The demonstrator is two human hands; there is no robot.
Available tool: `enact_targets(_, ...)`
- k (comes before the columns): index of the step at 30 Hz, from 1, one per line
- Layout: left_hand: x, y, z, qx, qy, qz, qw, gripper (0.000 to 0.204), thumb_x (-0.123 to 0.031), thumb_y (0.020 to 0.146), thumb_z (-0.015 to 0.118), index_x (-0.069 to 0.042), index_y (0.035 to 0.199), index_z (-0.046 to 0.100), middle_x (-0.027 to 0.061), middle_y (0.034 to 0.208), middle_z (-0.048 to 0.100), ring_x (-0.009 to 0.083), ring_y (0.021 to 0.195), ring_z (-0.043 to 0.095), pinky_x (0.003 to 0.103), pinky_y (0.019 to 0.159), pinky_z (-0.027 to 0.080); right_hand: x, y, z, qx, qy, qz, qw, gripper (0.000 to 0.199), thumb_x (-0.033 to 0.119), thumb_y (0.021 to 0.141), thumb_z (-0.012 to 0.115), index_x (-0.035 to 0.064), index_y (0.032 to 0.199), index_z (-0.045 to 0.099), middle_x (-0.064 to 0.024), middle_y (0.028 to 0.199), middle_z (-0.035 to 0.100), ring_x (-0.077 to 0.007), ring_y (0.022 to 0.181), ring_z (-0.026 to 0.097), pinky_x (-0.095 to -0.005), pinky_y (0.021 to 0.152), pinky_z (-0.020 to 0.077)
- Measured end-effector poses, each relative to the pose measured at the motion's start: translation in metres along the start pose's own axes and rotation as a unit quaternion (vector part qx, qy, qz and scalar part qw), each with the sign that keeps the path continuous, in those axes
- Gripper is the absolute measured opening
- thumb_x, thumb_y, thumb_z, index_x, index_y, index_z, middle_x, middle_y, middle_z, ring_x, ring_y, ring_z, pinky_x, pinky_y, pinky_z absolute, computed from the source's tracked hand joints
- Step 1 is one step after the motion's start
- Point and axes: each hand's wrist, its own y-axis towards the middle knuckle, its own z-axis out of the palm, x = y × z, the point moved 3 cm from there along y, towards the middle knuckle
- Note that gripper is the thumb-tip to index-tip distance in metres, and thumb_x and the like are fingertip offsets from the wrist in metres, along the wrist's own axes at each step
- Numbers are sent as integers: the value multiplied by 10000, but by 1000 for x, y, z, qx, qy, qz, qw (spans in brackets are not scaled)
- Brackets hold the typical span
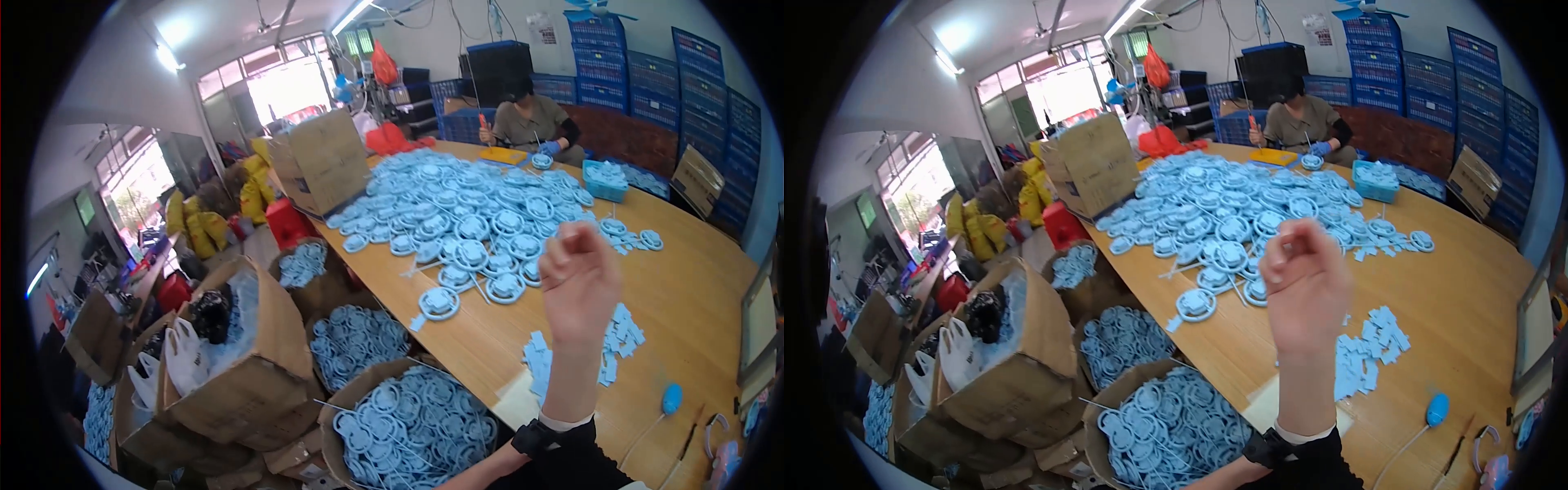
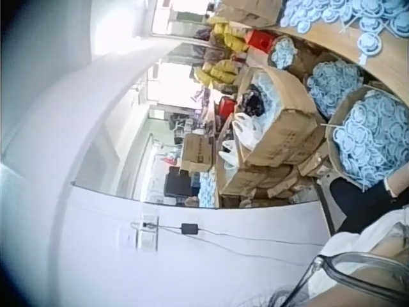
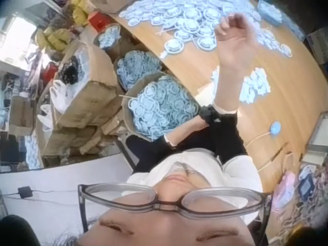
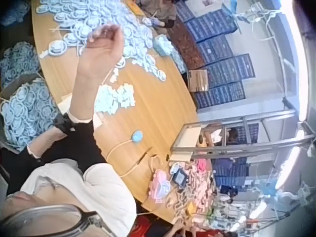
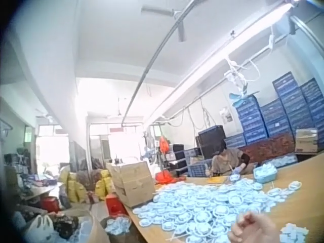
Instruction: Assembling the plastic base and grill components of blue handheld toy fans at a factory workstation.
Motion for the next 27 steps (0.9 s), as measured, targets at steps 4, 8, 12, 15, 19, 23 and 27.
enact_targets(4,-23,-12,-14,-26,44,35,998,335,-115,816,520,-70,1145,476,33,1069,530,132,955,516,272,759,444,-32,-5,7,-66,-41,72,994,142,163,827,481,38,767,508,-45,725,533,-124,602,466,-246,526,353)
enact_targets(8,-32,-19,-27,-35,65,53,996,329,-111,816,521,-68,1139,482,36,1067,533,133,953,518,272,761,445,-35,-12,18,-46,-57,71,995,134,167,819,488,43,773,512,-45,717,530,-122,602,468,-248,529,359)
enact_targets(12,-27,-20,-32,-33,67,60,995,323,-108,815,522,-65,1134,487,40,1064,535,135,951,521,272,762,445,-39,-19,28,-5,-68,116,991,120,160,817,481,51,790,520,-38,724,532,-117,611,481,-244,546,379)
enact_targets(15,-18,-16,-28,-15,64,58,996,319,-105,815,522,-63,1130,491,42,1062,537,136,949,523,272,763,445,-44,-23,35,-17,-93,120,988,120,172,818,488,59,797,525,-32,731,541,-110,620,493,-237,555,390)
enact_targets(19,-9,-6,-19,21,64,53,996,313,-102,815,523,-60,1124,496,45,1060,540,137,946,525,273,765,446,-55,-33,50,-8,-84,162,983,148,173,835,477,40,794,529,-37,715,541,-120,609,493,-236,541,378)
enact_targets(23,-3,0,-12,45,66,54,995,308,-98,815,524,-57,1119,502,48,1057,542,138,944,527,273,766,446,-62,-40,52,-4,-100,177,979,116,174,817,512,67,782,536,-24,723,555,-94,597,510,-217,538,380)
enact_targets(27,0,-2,-11,46,63,64,995,302,-95,814,524,-54,1114,507,51,1055,545,140,942,530,273,768,447,-69,-48,48,5,-111,216,970,129,190,811,530,70,770,552,-15,697,555,-72,574,505,-207,525,374)
